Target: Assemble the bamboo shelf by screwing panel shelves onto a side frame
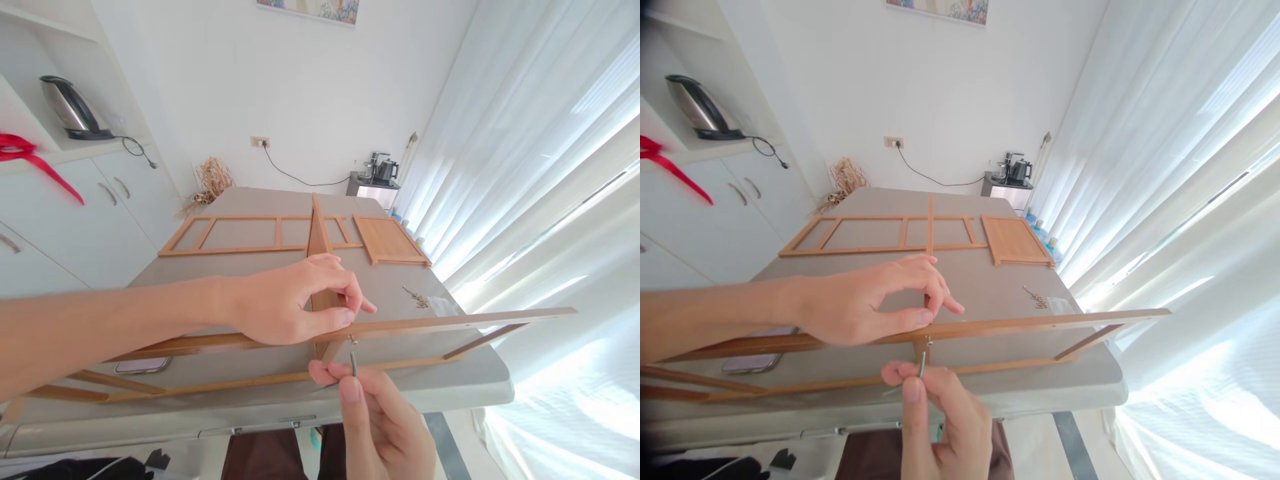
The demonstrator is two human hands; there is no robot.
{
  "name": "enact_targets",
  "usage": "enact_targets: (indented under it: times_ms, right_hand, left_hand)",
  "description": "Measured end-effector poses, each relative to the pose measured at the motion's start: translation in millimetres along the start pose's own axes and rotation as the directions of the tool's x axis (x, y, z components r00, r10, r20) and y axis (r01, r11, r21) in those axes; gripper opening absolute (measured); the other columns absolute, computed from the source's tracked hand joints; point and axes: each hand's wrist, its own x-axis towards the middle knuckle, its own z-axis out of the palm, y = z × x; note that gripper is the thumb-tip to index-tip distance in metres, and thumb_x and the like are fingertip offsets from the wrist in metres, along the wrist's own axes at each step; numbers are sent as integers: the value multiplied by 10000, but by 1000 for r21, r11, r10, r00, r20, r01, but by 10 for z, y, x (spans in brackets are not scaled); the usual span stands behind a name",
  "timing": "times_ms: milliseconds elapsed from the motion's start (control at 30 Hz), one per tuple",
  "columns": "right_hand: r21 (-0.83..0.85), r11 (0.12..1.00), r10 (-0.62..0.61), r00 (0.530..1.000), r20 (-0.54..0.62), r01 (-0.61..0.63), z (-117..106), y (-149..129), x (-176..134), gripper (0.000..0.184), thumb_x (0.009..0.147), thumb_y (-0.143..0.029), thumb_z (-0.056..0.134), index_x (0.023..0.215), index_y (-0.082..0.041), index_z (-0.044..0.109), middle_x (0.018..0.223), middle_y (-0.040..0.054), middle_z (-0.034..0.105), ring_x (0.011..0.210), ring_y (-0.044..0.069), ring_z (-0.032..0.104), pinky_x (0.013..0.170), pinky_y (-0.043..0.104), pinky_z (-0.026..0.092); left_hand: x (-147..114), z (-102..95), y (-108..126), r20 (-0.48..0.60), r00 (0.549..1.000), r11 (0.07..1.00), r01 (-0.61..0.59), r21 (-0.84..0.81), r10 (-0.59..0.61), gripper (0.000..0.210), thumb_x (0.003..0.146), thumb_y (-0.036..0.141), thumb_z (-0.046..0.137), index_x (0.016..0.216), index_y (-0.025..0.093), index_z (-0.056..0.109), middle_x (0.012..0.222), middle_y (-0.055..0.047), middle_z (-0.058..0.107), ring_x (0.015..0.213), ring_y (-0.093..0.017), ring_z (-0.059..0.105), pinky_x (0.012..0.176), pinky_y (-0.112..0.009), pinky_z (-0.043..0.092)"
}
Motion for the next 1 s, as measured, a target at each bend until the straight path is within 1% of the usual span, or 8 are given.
enact_targets:
  times_ms: [100,167,233,333,433,567,700,1000]
  right_hand:
    - [-18,981,-193,981,-14,193,-92,103,10,228,938,-61,524,1013,-215,675,819,24,736,666,143,697,610,242,576]
    - [-143,929,-338,940,41,340,-251,177,98,240,915,-44,519,1020,-197,672,817,39,671,669,144,632,593,265,541]
    - [-321,825,-430,885,177,465,-441,210,228,234,896,-41,540,1008,-192,679,829,46,592,735,154,587,623,275,516]
    - [-466,677,-450,821,351,570,-640,159,408,206,900,-42,551,973,-193,670,863,47,511,799,153,526,655,254,485]
    - [-480,633,-434,791,431,608,-666,68,486,203,906,-23,547,958,-195,641,875,40,489,827,158,489,720,277,474]
    - [-495,622,-423,793,439,607,-606,24,483,193,914,-19,552,956,-197,612,880,36,476,835,163,465,717,290,445]
    - [-505,608,-413,787,458,613,-612,54,486,225,905,6,549,997,-188,615,917,49,486,851,165,473,727,298,441]
    - [-489,576,-369,742,560,656,-705,50,547,270,877,33,542,1043,-167,616,928,62,469,845,160,445,711,266,453]
  left_hand:
    - [4,23,-11,-33,999,1000,7,7,-6,75,973,257,530,914,229,567,1217,-10,726,1210,-196,569,1220,-457,204]
    - [4,46,-26,-49,999,1000,3,3,-3,102,978,276,521,898,228,562,1205,-6,728,1211,-194,569,1224,-456,199]
    - [1,62,-35,-49,999,1000,-1,-1,1,116,980,292,519,892,229,560,1205,3,726,1221,-191,563,1221,-446,212]
    - [-4,74,-32,-51,999,1000,13,-5,-13,143,979,322,514,885,230,570,1208,-2,721,1202,-196,569,1161,-412,317]
    - [-6,69,-11,-55,998,999,33,-9,-33,155,976,325,504,880,227,578,1195,-17,717,1130,-201,611,1074,-386,403]
    - [-6,23,36,-15,999,999,37,-2,-37,121,977,280,507,893,229,577,1181,-14,720,1120,-200,636,1013,-370,437]
    - [-11,-14,61,32,997,998,64,-17,-64,128,999,271,493,904,231,570,1188,-1,715,1178,-195,632,996,-356,445]
    - [-1,50,-25,13,998,996,61,-71,-60,111,1008,294,511,925,235,556,1178,-3,700,1234,-197,626,994,-334,458]
